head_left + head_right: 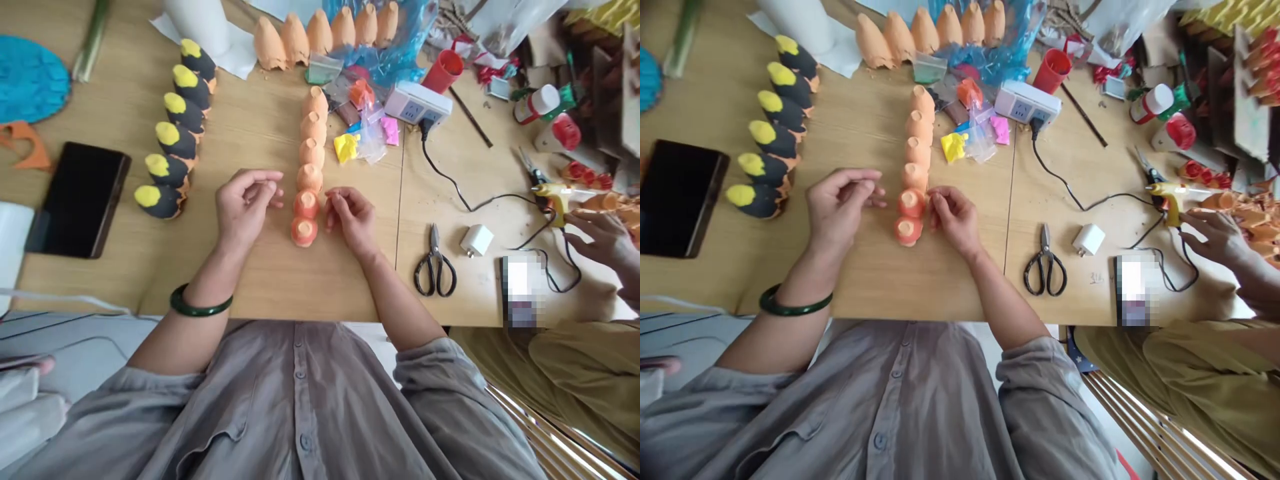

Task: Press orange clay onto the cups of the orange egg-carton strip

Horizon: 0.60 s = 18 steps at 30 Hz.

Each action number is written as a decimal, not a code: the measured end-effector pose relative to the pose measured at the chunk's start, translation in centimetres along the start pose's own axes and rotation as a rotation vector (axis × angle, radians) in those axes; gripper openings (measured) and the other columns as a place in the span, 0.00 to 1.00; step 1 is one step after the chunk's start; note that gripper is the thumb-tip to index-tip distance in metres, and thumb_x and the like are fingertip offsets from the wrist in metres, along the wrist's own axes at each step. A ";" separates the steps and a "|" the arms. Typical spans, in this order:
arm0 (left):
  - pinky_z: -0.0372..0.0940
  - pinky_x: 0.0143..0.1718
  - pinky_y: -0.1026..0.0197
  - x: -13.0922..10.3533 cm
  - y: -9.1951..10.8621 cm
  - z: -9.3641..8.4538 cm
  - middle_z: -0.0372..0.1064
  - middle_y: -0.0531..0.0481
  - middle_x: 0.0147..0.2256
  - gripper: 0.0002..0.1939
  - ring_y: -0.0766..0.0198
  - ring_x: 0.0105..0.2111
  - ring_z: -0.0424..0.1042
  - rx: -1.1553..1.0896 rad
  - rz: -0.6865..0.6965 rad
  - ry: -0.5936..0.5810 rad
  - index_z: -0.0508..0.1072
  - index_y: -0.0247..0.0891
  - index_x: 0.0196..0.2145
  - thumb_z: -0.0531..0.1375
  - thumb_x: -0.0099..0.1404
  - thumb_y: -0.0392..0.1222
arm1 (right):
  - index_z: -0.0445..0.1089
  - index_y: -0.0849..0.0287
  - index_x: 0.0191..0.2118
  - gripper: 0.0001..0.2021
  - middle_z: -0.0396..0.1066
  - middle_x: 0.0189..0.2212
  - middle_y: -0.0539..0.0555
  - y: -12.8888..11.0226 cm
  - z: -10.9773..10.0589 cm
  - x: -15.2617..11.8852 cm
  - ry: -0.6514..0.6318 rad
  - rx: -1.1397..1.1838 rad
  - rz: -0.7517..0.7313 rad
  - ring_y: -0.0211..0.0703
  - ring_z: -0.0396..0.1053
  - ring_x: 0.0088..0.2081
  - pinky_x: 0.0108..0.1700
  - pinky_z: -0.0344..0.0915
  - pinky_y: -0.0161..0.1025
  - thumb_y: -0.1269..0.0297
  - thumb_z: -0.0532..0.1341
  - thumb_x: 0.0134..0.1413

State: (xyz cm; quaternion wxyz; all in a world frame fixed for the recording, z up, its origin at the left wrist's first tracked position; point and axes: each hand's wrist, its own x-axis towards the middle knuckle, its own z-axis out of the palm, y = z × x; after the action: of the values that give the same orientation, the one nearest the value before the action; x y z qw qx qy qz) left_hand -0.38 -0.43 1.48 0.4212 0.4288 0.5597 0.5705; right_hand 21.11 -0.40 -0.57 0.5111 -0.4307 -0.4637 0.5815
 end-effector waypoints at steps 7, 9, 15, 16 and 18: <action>0.80 0.44 0.51 -5.0 -0.5 -3.0 0.79 0.58 0.49 0.39 0.69 0.42 0.78 0.116 0.116 -0.099 0.83 0.42 0.47 0.78 0.63 0.82 | 0.75 0.57 0.44 0.24 0.72 0.31 0.39 2.0 -0.6 2.0 0.030 -0.035 -0.058 0.19 0.66 0.28 0.33 0.62 0.31 0.39 0.62 0.83; 0.82 0.43 0.51 -7.4 -0.7 -4.7 0.80 0.55 0.51 0.33 0.67 0.41 0.80 0.113 0.166 -0.151 0.84 0.45 0.47 0.76 0.69 0.79 | 0.75 0.53 0.45 0.20 0.73 0.31 0.40 2.4 -0.8 2.4 0.058 -0.053 -0.059 0.28 0.67 0.25 0.30 0.67 0.34 0.41 0.68 0.80; 0.83 0.39 0.61 -13.5 0.0 -8.6 0.85 0.45 0.51 0.18 0.63 0.39 0.85 -0.004 0.294 -0.384 0.91 0.44 0.51 0.75 0.78 0.60 | 0.67 0.48 0.46 0.10 0.76 0.32 0.42 3.6 -0.8 3.6 0.028 -0.109 -0.148 0.33 0.62 0.24 0.26 0.66 0.33 0.53 0.63 0.83; 0.83 0.39 0.62 -14.4 0.1 -9.1 0.85 0.45 0.49 0.15 0.62 0.39 0.85 -0.019 0.279 -0.489 0.91 0.44 0.52 0.74 0.79 0.56 | 0.67 0.46 0.45 0.09 0.75 0.32 0.42 3.8 -0.9 3.8 0.032 -0.113 -0.156 0.34 0.62 0.24 0.26 0.66 0.33 0.54 0.62 0.83; 0.83 0.43 0.61 -15.7 0.0 -10.0 0.87 0.44 0.47 0.14 0.61 0.40 0.86 0.001 0.177 -0.747 0.92 0.43 0.52 0.71 0.81 0.53 | 0.66 0.47 0.45 0.09 0.75 0.32 0.42 4.1 -1.1 4.1 0.036 -0.130 -0.162 0.33 0.61 0.24 0.26 0.65 0.34 0.55 0.62 0.83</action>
State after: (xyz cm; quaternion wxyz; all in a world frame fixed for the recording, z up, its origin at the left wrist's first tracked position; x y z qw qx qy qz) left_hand -5.60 -18.30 1.12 0.5450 0.6540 0.3288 0.4089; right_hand 20.93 3.60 -4.86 0.5358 -0.4344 -0.5246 0.4991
